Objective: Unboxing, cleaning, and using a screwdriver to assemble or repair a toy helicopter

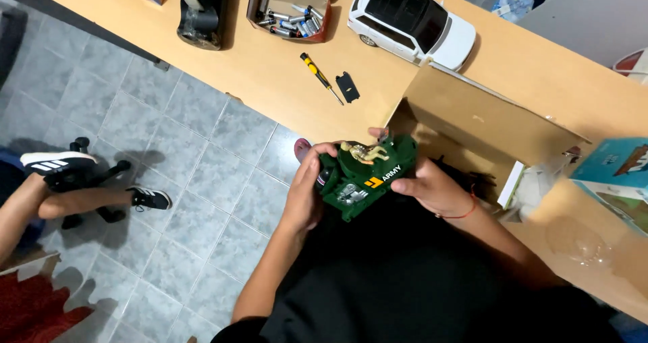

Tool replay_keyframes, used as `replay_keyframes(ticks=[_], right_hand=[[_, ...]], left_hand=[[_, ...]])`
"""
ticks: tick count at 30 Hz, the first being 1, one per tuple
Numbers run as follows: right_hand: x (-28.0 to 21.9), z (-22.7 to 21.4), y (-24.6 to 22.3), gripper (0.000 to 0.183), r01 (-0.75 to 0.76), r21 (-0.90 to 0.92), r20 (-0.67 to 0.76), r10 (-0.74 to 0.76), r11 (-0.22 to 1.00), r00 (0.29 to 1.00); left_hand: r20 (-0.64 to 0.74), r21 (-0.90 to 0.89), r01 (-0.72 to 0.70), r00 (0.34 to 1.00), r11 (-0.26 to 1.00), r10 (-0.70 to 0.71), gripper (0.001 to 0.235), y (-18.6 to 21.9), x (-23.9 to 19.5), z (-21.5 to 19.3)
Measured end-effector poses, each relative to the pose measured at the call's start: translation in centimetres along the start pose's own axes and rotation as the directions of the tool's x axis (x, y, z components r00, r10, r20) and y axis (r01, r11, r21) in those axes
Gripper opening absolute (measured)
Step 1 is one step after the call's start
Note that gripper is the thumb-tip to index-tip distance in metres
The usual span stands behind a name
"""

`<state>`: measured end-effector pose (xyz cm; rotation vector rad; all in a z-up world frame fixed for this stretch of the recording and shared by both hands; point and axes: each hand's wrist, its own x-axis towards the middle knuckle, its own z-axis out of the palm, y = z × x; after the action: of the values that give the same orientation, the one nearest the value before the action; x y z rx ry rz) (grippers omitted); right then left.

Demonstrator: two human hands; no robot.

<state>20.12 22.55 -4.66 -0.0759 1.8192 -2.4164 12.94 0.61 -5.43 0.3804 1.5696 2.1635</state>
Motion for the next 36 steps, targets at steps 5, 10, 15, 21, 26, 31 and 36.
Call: replay_keyframes(ticks=[5,10,15,21,26,31,36], right_hand=[[1.2,1.4,2.1,0.052,-0.119,0.210,-0.209,0.163,0.971,0.964],[2.8,2.5,1.8,0.061,0.030,0.204,-0.128,-0.003,0.979,0.992],[4.4,3.6,0.3,0.068,0.093,-0.059,-0.147,-0.101,0.994,0.984],[7.5,5.8,-2.9,0.018,0.188,-0.671,-0.167,-0.393,0.718,0.904],[10.3,6.7,-2.9,0.021,0.105,-0.816,-0.204,-0.452,0.569,0.868],[13.4,8.2,-2.5,0.022,0.117,-0.689,-0.305,-0.433,0.715,0.849],[16.4,8.5,0.0,0.021,0.098,-0.543,-0.437,-0.380,0.834,0.815]], left_hand=[[0.030,-0.119,0.151,0.988,0.981,-0.149,0.096,1.2,0.2,-0.5],[-0.133,-0.429,0.334,0.896,0.839,-0.424,0.058,0.6,0.3,-0.1],[0.050,-0.726,0.462,0.775,0.510,-0.630,0.076,0.9,1.6,-1.7],[0.032,-0.739,0.468,0.743,0.484,-0.669,0.072,1.1,3.7,-3.6],[-0.118,-0.667,0.296,0.864,0.684,-0.489,0.047,1.8,6.8,-5.5],[-0.153,-0.659,0.199,0.909,0.725,-0.388,0.041,3.4,8.6,-5.5],[-0.215,-0.576,0.125,0.930,0.808,-0.297,0.037,2.9,11.1,-7.1]])
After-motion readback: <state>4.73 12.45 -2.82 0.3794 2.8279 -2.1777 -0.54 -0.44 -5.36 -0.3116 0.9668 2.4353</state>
